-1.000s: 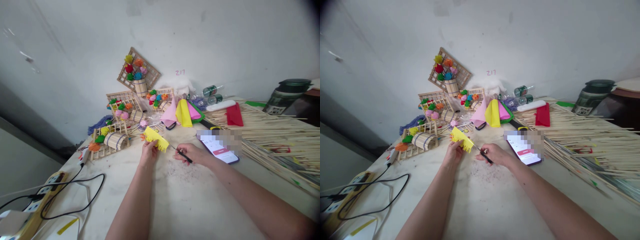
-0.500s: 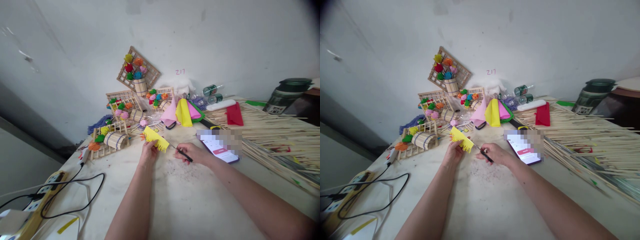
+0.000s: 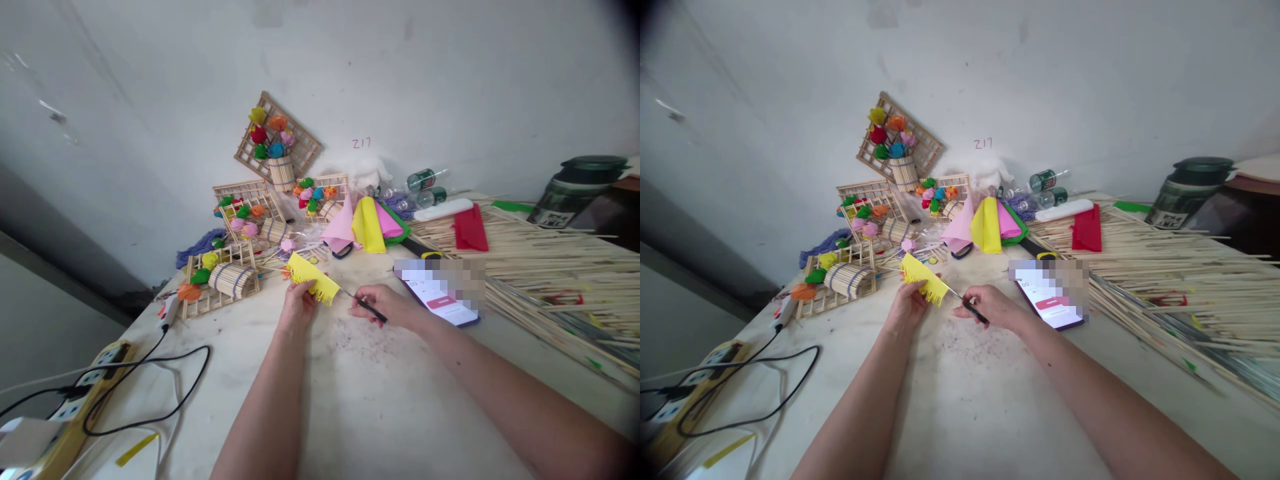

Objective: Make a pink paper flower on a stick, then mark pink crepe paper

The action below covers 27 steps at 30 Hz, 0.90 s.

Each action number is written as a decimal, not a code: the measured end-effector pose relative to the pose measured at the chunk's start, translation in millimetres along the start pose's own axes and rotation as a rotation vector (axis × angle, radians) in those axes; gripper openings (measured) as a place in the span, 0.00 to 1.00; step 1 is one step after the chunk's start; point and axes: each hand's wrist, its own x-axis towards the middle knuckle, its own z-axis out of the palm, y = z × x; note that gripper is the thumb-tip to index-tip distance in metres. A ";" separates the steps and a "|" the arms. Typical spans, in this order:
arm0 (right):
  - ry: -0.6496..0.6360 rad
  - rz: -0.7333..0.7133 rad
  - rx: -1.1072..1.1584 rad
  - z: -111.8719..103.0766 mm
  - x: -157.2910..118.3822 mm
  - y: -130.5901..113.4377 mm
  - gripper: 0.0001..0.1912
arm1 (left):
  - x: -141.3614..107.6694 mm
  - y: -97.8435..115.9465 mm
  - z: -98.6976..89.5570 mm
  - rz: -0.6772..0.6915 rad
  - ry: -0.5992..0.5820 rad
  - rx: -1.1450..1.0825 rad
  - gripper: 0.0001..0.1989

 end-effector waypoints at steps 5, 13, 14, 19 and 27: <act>0.019 0.027 0.008 0.2 -0.7 -3.3 0.17 | 0.5 0.4 -0.6 -0.004 0.006 -0.004 0.14; 0.055 0.058 0.039 2.0 0.8 -5.8 0.18 | 3.9 -2.2 -4.1 0.000 0.038 -0.029 0.12; 0.053 0.059 0.037 2.1 0.9 -5.6 0.19 | 4.2 -2.4 -4.2 0.006 0.052 -0.031 0.11; 0.040 0.048 0.035 1.1 1.0 -2.4 0.19 | 3.8 -2.0 -3.3 0.010 0.062 -0.007 0.11; -0.002 0.008 0.066 1.2 -5.1 -11.4 0.14 | -1.5 -0.8 -0.3 -0.042 -0.017 0.069 0.12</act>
